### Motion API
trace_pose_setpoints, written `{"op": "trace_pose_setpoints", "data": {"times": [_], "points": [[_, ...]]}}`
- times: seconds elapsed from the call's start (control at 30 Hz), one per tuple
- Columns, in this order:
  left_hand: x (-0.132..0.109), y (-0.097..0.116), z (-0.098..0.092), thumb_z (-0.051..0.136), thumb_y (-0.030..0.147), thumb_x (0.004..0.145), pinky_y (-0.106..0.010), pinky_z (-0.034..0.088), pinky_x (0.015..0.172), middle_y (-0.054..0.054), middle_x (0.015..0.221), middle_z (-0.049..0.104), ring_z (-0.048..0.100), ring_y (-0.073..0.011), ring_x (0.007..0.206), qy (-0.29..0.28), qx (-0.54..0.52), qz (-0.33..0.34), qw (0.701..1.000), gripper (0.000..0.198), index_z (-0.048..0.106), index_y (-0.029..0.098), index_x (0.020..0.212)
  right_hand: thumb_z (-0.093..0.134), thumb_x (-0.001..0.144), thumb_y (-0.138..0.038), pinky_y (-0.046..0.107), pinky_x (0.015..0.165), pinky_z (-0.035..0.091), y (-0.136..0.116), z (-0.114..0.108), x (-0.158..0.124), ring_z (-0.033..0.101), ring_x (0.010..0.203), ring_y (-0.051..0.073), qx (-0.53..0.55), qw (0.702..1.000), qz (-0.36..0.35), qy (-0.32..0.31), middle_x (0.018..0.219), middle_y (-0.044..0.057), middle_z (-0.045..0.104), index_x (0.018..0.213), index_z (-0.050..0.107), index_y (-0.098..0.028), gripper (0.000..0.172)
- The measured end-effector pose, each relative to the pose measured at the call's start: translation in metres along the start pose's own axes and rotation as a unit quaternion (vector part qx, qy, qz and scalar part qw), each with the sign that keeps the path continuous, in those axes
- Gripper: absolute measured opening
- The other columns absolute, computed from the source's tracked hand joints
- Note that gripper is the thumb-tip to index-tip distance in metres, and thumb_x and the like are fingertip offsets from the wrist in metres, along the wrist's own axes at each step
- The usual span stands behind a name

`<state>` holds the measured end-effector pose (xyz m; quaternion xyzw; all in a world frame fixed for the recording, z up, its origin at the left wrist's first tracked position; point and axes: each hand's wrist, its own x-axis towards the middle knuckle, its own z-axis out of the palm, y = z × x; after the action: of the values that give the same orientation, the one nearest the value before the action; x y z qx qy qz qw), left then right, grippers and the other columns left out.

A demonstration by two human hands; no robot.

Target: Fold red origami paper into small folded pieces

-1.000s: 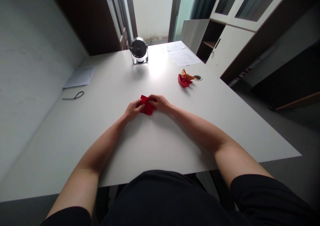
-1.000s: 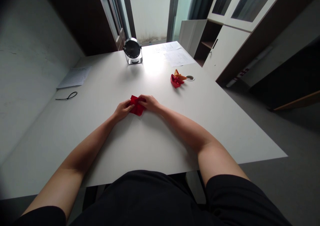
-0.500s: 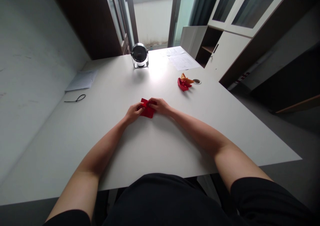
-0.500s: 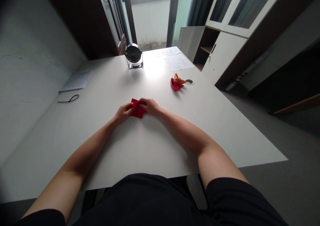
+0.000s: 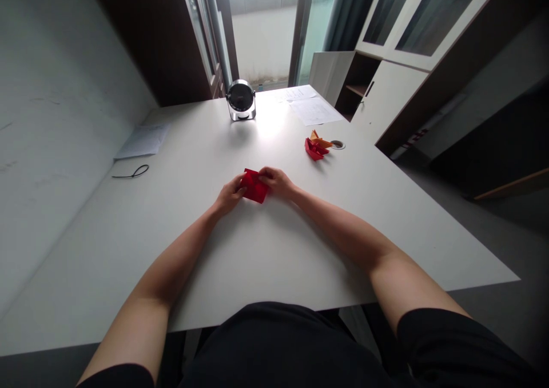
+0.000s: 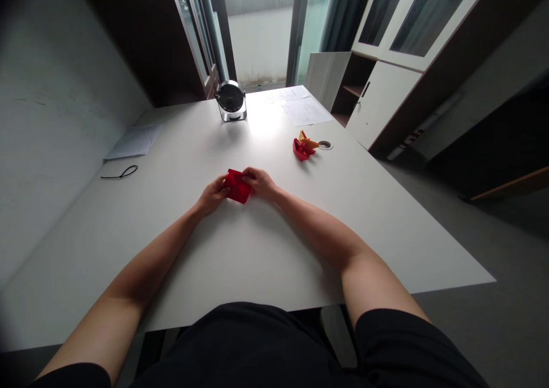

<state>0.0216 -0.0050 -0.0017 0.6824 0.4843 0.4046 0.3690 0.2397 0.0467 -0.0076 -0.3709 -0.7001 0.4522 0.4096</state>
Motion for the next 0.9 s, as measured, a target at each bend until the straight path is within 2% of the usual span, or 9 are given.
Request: {"op": "trace_pose_setpoints", "data": {"times": [0.13,0.23,0.33,0.43,0.5,0.63,0.9], "points": [[-0.001,0.000,0.000,0.063,0.023,0.079,-0.032,0.055,0.081,0.000,0.096,0.074,0.066,-0.0172,0.084,-0.003,-0.037,-0.029,0.999,0.074,0.042,0.026,0.150,0.060,0.080,-0.041,0.027,0.065,0.048,-0.002,0.000,0.000,0.057,0.068,0.013,0.074,0.997,0.019,-0.002,0.082,0.001,0.067,0.107,0.062,-0.018,0.036],[0.000,-0.002,0.000,0.063,0.024,0.079,-0.031,0.055,0.081,0.002,0.093,0.075,0.067,-0.0170,0.082,-0.002,-0.038,-0.036,0.999,0.080,0.035,0.027,0.154,0.061,0.080,-0.041,0.027,0.066,0.050,0.000,0.000,0.001,0.059,0.069,0.014,0.081,0.997,0.019,-0.004,0.083,0.002,0.068,0.113,0.061,-0.019,0.040],[0.001,-0.003,0.000,0.064,0.030,0.080,-0.031,0.055,0.077,-0.001,0.097,0.076,0.068,-0.0191,0.083,-0.008,-0.042,-0.034,0.998,0.071,0.045,0.024,0.148,0.060,0.081,-0.041,0.027,0.070,0.049,0.004,0.001,0.002,0.059,0.073,0.014,0.054,0.999,0.002,-0.007,0.085,0.003,0.069,0.104,0.065,-0.017,0.033],[0.000,-0.004,0.000,0.062,0.038,0.084,-0.030,0.055,0.076,-0.006,0.103,0.075,0.069,-0.0217,0.088,-0.030,-0.041,-0.021,0.999,0.048,0.064,0.018,0.128,0.058,0.083,-0.040,0.025,0.067,0.046,0.005,0.001,0.002,0.056,0.071,0.012,0.010,0.999,-0.012,-0.030,0.083,0.002,0.067,0.100,0.066,-0.017,0.030],[0.000,-0.004,0.000,0.059,0.041,0.087,-0.030,0.054,0.075,-0.007,0.102,0.075,0.068,-0.0221,0.089,-0.042,-0.029,-0.015,0.999,0.040,0.070,0.016,0.115,0.057,0.083,-0.041,0.023,0.063,0.043,0.003,0.002,0.000,0.052,0.066,0.011,-0.013,0.999,-0.009,-0.045,0.078,0.000,0.065,0.098,0.067,-0.016,0.030],[-0.001,-0.006,-0.001,0.057,0.043,0.089,-0.029,0.053,0.072,-0.006,0.096,0.074,0.067,-0.0209,0.084,-0.038,-0.011,-0.017,0.999,0.038,0.072,0.015,0.111,0.059,0.083,-0.046,0.021,0.057,0.037,-0.004,0.002,-0.003,0.046,0.061,0.009,-0.019,0.998,0.003,-0.054,0.069,-0.002,0.059,0.095,0.067,-0.016,0.034],[-0.001,-0.008,-0.001,0.057,0.048,0.088,-0.028,0.052,0.070,-0.006,0.093,0.075,0.066,-0.0205,0.081,-0.021,0.005,-0.023,1.000,0.041,0.074,0.016,0.108,0.061,0.081,-0.055,0.023,0.060,0.038,-0.008,0.000,-0.005,0.049,0.065,0.011,-0.030,0.997,-0.002,-0.075,0.072,0.000,0.061,0.088,0.066,-0.015,0.041]]}}
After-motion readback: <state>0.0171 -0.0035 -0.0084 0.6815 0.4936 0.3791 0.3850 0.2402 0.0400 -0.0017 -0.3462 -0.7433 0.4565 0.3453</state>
